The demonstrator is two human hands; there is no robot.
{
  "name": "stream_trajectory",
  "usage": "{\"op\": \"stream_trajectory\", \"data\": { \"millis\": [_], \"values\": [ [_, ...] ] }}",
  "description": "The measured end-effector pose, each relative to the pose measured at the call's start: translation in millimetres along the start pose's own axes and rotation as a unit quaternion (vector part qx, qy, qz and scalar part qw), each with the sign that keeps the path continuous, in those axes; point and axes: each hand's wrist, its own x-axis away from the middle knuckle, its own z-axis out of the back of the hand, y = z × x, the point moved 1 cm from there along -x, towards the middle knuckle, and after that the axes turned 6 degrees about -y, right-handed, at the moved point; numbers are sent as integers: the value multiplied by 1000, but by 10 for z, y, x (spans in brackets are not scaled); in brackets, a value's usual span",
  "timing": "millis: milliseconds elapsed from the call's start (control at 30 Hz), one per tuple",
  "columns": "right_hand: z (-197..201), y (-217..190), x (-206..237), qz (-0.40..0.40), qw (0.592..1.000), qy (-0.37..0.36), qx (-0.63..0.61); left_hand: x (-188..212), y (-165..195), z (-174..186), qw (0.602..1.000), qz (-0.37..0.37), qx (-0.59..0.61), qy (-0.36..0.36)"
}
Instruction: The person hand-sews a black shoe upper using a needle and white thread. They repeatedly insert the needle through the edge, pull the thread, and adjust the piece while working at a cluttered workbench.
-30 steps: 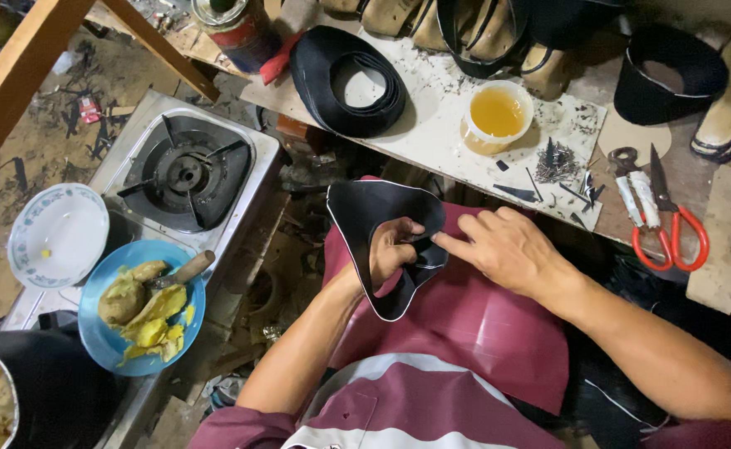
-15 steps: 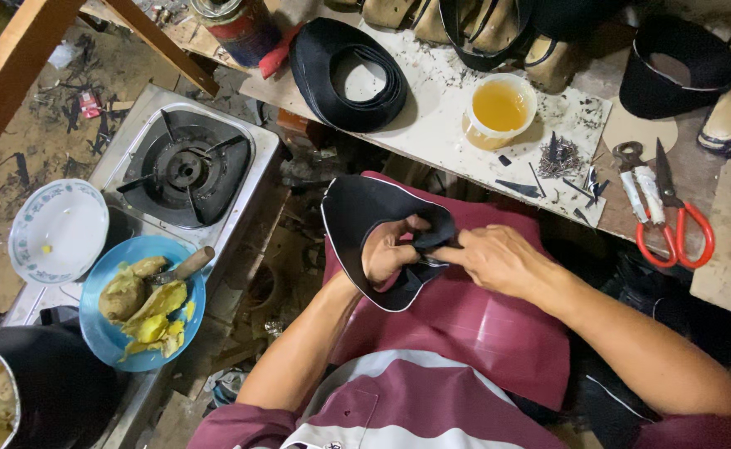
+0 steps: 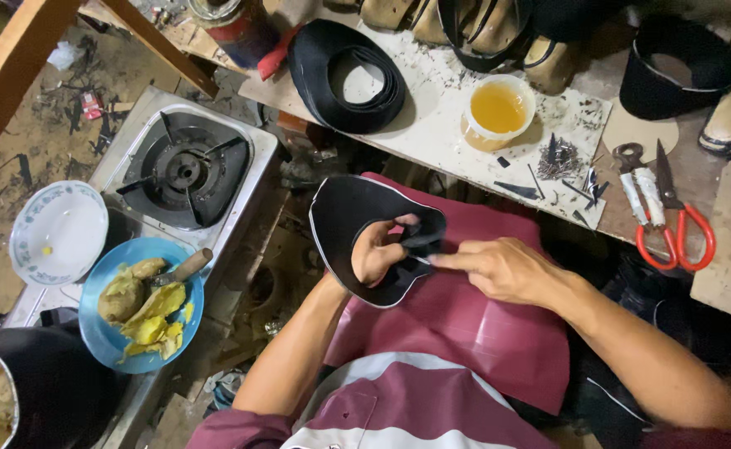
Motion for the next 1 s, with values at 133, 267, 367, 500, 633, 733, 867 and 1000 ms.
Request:
{"op": "stream_trajectory", "data": {
  "millis": [133,267,367,500,633,733,867,1000],
  "values": [
    [259,154,99,39,992,119,18,46,66,84,990,25,-134,39],
    [555,406,-6,-108,949,273,115,120,226,-50,988,-14,-132,76],
    [771,580,-217,-138,921,316,183,155,377,-230,976,-43,-188,101],
    [972,747,-487,-209,923,255,198,235,505,-258,934,-216,-267,101],
    [941,793,-472,-227,925,238,193,253,275,-37,963,-5,-237,127],
    [862,798,-371,-160,911,325,199,151,101,102,980,-106,-129,105],
    [751,584,-261,-142,924,323,146,83,3,69,993,-76,-15,89],
    [391,4,-128,-68,950,304,-7,52,147,-51,994,-84,-11,75]
  ]
}}
